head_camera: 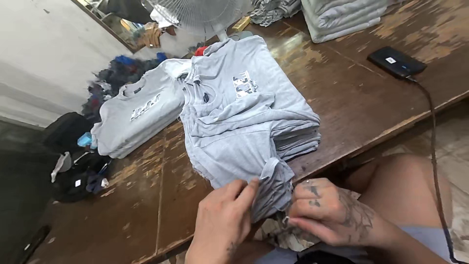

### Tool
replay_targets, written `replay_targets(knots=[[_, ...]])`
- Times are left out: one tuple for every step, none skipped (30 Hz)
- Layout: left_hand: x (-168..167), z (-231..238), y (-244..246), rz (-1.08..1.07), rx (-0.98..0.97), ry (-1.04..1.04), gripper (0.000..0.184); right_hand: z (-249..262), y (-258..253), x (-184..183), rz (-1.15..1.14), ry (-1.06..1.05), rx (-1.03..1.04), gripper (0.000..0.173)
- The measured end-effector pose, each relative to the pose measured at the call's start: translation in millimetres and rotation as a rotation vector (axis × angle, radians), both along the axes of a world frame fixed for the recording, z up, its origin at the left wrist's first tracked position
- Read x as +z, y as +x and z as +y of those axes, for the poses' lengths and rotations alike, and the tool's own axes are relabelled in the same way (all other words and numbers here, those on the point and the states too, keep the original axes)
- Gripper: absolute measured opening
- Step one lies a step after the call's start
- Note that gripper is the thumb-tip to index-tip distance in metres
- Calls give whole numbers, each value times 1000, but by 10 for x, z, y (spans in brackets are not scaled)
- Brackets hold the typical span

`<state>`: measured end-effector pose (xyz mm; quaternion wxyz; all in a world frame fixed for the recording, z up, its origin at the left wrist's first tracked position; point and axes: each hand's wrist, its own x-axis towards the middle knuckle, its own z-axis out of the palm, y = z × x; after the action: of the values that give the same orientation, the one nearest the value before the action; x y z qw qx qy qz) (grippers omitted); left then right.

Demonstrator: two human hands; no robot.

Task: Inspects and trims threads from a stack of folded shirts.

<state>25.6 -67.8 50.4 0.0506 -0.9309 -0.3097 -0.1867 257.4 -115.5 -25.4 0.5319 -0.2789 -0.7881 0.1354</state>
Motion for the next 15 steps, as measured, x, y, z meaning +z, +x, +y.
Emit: replay_targets(knots=[[-30, 23, -43, -72, -1, -67, 27, -7, 34, -10, -22, -13, -23, 36], [-73, 37, -82, -157, -2, -154, 31, 17, 70, -19, -39, -33, -85, 43], [-136, 54, -100, -242, 8, -234, 39, 77, 94, -23, -44, -61, -173, 49], [-226, 80, -89, -312, 23, -298, 45, 165, 93, -19, -45, -103, -255, 53], [-327, 110, -61, -344, 44, -350, 46, 266, 59, -21, -45, -157, -304, 57], [-425, 142, -32, -341, 64, -399, 38, 368, -9, -47, -47, -198, -324, 60], [-504, 175, -13, -335, 72, -438, 28, 459, -92, -97, -47, -208, -321, 56], [-552, 213, -9, -365, 55, -473, 22, 533, -163, -153, -38, -170, -322, 43], [-574, 258, -29, -427, 16, -508, 20, 575, -199, -186, -29, -103, -343, 26], [-586, 302, -73, -499, -32, -556, 19, 563, -186, -183, -33, -55, -361, 16], [-603, 337, -127, -555, -75, -606, 19, 503, -133, -167, -57, -42, -366, 15], [-633, 360, -173, -580, -103, -647, 19, 433, -64, -157, -86, -45, -361, 16], [-671, 371, -202, -579, -118, -677, 20, 375, -4, -160, -117, -48, -360, 18], [-699, 367, -208, -563, -120, -694, 21, 325, 32, -167, -140, -54, -363, 19], [-709, 360, -199, -545, -115, -704, 21, 280, 52, -169, -159, -63, -375, 20]])
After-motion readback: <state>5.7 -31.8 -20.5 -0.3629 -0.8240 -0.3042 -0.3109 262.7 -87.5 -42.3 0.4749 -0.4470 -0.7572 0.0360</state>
